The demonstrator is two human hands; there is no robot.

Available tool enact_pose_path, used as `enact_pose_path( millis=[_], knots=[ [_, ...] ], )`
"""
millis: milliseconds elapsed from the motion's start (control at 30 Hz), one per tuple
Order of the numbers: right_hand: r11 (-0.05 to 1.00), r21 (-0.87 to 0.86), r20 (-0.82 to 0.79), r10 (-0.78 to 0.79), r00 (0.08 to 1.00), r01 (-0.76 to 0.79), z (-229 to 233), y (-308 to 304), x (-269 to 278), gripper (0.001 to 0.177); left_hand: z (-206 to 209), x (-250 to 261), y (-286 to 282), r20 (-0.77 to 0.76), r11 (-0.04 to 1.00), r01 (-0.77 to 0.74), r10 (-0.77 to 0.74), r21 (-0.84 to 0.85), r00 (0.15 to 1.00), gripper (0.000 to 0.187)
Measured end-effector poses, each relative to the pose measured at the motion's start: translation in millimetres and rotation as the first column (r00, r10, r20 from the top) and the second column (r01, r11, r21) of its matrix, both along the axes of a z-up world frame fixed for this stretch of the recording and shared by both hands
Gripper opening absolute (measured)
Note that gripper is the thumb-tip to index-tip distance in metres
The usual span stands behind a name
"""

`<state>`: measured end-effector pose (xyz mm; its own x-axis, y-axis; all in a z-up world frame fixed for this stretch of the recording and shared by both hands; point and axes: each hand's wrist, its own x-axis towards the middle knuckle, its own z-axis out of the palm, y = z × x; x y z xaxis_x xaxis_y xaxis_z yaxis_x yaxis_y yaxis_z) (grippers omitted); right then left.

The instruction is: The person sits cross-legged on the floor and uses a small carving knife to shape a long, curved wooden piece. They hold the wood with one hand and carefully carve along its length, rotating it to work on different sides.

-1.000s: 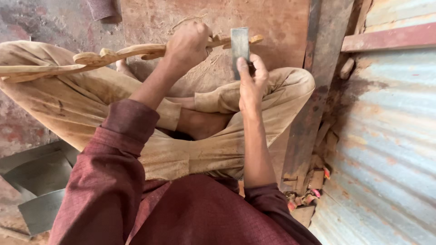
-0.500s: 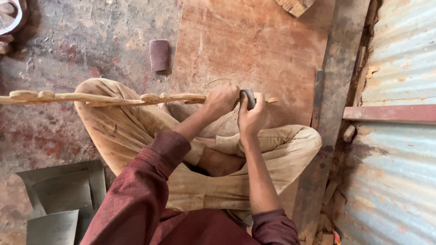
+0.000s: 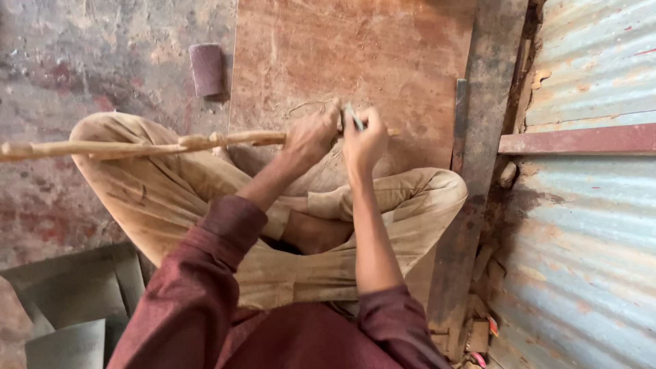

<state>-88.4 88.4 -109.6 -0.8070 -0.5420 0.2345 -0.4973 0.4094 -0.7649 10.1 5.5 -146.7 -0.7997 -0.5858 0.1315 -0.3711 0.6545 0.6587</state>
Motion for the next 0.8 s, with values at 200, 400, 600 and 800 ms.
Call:
enact_pose_path(
  millis=[200,400,600,800],
  knots=[
    [0.984,-0.180,0.122,0.031,0.992,-0.009,1.2,12.8,8.4,0.027,-5.1,-0.8,0.1,0.081,0.994,-0.011,0.020,-0.109,0.996,0.077],
    [0.973,-0.229,0.091,-0.004,0.996,0.025,14.3,-4.2,11.0,0.031,8.1,-0.4,-13.4,0.131,0.989,0.019,0.001,-0.147,0.991,0.087],
    [0.982,-0.186,-0.110,-0.031,0.993,0.010,24.3,-6.7,8.7,0.036,11.1,-1.7,-17.2,0.156,0.999,0.007,0.001,-0.052,0.988,0.090],
    [0.990,-0.142,0.043,0.007,0.999,-0.001,2.4,14.5,15.5,0.035,1.2,4.2,-0.6,0.170,0.998,0.051,-0.042,-0.046,0.985,0.079]
  ],
)
